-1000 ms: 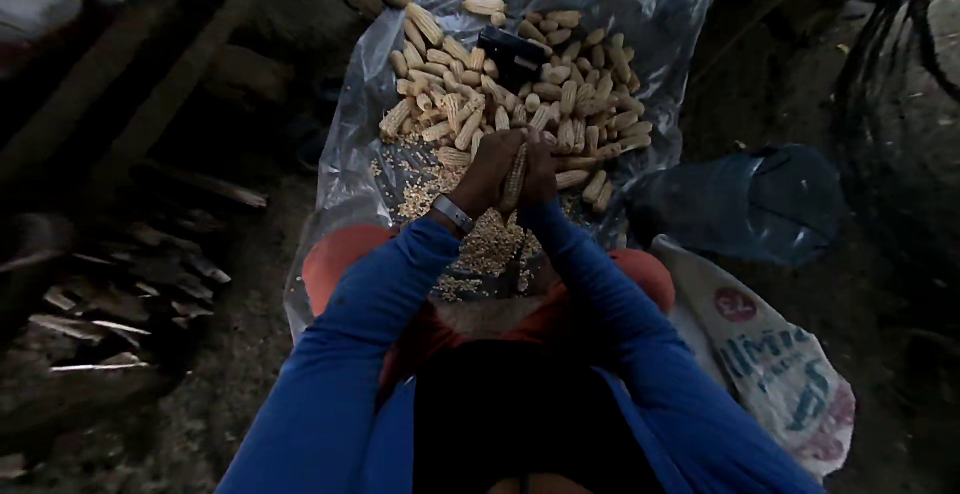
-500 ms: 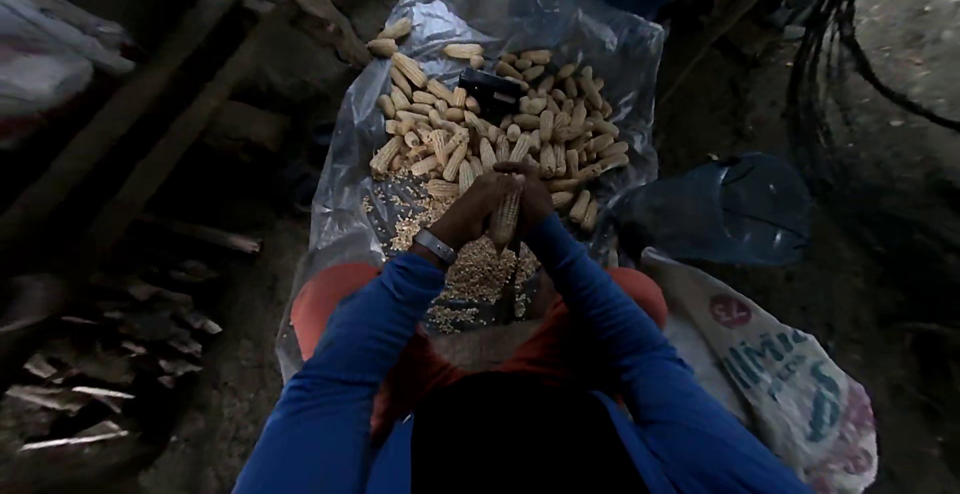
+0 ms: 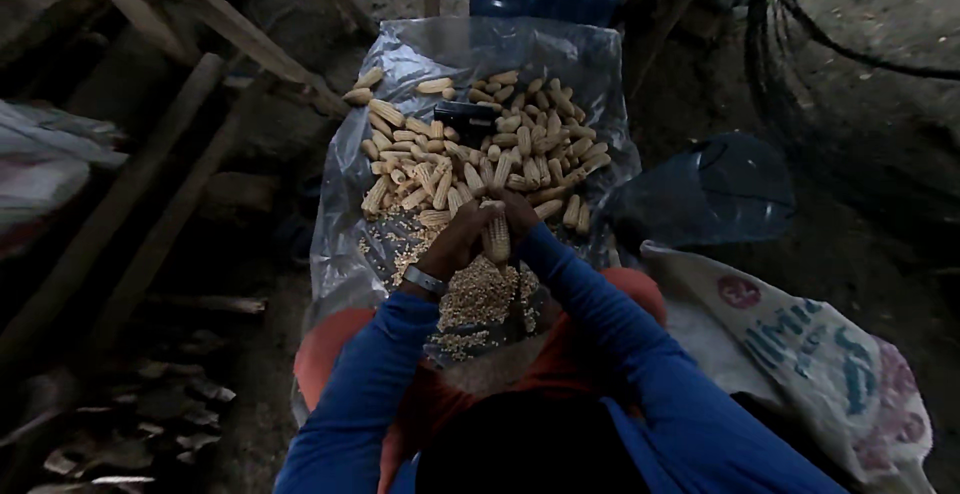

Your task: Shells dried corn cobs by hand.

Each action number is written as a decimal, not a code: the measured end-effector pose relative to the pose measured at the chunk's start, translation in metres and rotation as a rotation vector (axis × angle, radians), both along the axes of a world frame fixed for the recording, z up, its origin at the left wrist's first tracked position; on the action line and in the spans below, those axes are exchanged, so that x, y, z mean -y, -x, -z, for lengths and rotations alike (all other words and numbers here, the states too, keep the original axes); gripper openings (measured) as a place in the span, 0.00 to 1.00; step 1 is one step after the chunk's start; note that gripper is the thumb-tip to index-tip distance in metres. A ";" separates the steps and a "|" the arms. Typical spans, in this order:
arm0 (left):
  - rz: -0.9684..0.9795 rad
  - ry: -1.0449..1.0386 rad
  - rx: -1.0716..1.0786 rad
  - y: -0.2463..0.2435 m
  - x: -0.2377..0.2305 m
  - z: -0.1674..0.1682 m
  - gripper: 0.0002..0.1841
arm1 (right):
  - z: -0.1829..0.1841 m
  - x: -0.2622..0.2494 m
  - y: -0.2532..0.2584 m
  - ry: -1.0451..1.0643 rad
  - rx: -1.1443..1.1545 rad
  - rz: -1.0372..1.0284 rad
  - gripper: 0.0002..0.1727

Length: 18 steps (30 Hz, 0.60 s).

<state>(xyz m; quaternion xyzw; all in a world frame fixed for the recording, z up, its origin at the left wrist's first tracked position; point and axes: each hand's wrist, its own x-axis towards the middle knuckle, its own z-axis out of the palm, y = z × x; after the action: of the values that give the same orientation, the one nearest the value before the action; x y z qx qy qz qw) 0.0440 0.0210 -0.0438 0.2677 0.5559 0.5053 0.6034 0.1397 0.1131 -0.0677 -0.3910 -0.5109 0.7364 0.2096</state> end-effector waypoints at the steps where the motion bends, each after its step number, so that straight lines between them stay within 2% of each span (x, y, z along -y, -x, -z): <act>1: 0.003 -0.032 0.032 0.001 0.001 -0.004 0.21 | -0.004 0.000 -0.001 0.027 -0.032 0.011 0.29; 3: -0.058 -0.057 0.010 -0.001 0.005 -0.007 0.19 | -0.006 0.005 -0.002 0.025 -0.133 -0.013 0.32; 7: -0.179 -0.031 -0.060 -0.002 0.014 -0.024 0.19 | 0.008 0.002 -0.008 -0.139 -0.338 -0.275 0.28; 8: -0.184 0.002 -0.086 -0.002 0.016 -0.025 0.22 | 0.008 0.004 -0.007 -0.174 -0.325 -0.278 0.27; 11: -0.163 0.057 -0.186 -0.001 0.022 -0.004 0.38 | 0.009 0.016 -0.001 -0.253 -0.190 -0.148 0.21; 14: -0.161 0.065 -0.197 -0.006 0.023 0.006 0.49 | 0.001 0.021 0.004 -0.269 0.042 0.003 0.21; 16: -0.116 0.021 -0.156 -0.005 0.024 0.009 0.49 | -0.006 0.019 0.005 -0.281 0.134 0.029 0.23; 18: -0.080 -0.013 -0.088 -0.003 0.029 -0.007 0.41 | -0.013 0.016 0.004 -0.286 0.142 0.025 0.23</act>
<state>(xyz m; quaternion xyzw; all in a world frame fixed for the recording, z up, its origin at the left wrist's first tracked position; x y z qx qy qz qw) 0.0466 -0.0080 -0.0364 0.2712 0.5890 0.5201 0.5559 0.1361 0.0973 -0.0551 -0.4144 -0.6190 0.6241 0.2358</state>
